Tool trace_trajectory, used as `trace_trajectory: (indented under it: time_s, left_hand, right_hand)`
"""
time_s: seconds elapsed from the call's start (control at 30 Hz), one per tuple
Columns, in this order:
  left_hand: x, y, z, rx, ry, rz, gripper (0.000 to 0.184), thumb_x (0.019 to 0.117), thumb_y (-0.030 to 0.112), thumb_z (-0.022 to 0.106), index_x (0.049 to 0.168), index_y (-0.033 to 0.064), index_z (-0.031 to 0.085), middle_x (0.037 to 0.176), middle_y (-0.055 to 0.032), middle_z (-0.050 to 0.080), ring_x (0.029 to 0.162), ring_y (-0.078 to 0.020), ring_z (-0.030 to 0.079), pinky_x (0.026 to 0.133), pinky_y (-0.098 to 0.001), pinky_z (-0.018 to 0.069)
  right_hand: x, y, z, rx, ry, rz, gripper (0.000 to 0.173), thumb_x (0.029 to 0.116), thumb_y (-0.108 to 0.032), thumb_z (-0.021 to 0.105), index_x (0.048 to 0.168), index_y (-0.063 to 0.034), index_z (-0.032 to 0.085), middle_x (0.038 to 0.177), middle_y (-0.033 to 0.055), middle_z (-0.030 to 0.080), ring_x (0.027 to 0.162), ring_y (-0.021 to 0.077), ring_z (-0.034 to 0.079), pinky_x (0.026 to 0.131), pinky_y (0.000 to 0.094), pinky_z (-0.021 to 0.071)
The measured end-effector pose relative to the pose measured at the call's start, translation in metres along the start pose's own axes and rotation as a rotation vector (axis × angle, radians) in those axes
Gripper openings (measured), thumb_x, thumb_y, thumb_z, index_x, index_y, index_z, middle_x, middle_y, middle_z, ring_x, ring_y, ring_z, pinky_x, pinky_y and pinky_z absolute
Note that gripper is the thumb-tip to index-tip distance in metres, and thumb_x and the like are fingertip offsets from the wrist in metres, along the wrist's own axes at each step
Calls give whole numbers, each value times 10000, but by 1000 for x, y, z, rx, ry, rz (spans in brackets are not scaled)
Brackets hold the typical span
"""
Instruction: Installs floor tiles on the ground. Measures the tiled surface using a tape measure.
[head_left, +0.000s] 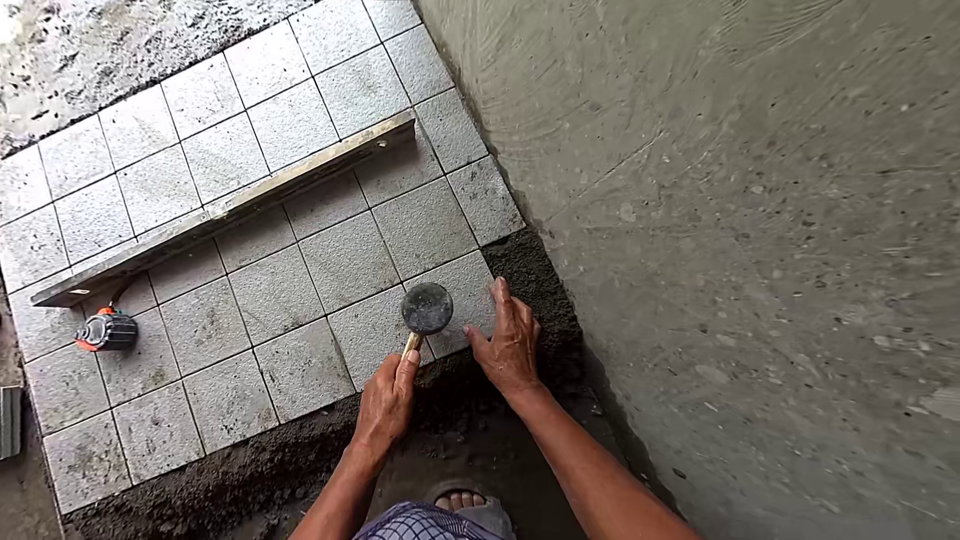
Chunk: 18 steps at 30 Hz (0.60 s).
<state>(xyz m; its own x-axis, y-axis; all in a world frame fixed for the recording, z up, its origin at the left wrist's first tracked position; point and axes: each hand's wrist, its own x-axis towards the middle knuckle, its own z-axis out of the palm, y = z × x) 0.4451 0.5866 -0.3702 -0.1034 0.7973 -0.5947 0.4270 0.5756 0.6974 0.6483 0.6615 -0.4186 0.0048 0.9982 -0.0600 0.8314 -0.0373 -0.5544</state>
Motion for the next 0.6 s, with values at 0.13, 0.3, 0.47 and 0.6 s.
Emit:
trace_trajectory:
  time_s: [0.13, 0.3, 0.47, 0.6]
  left_hand:
    - [-11, -12, -30, -92, 63, -61, 601, 1044, 650, 315, 946, 130, 601, 571, -32, 480, 433, -174, 460, 416, -345, 429]
    - [-10, -15, -33, -83, 70, -96, 593, 1058, 624, 320, 959, 110, 600, 575, -42, 488, 431, -178, 464, 417, -338, 431]
    - [6, 2, -12, 23, 35, -36, 556, 1072, 583, 311, 963, 125, 609, 612, -34, 516, 496, -183, 510, 483, -376, 456]
    - [20, 18, 1, 166, 11, 26, 567, 1076, 581, 292, 981, 116, 603, 663, -50, 541, 580, -218, 560, 552, -438, 481]
  right_hand:
    - [4, 16, -14, 53, 91, -3, 769, 904, -223, 728, 1567, -50, 379, 1462, 158, 575, 1357, 405, 505, 1137, 611, 350]
    - [-4, 15, -4, 19, 72, 33, 767, 889, -243, 751, 1554, -64, 413, 1477, 193, 543, 1378, 419, 474, 1133, 626, 335]
    - [-7, 6, 5, -13, 23, -46, 838, 836, -227, 817, 1555, -66, 418, 1466, 160, 565, 1355, 394, 505, 1116, 624, 356]
    - [-7, 5, 6, -19, -12, -79, 861, 837, -217, 814, 1570, -70, 388, 1491, 135, 552, 1374, 385, 488, 1106, 636, 349]
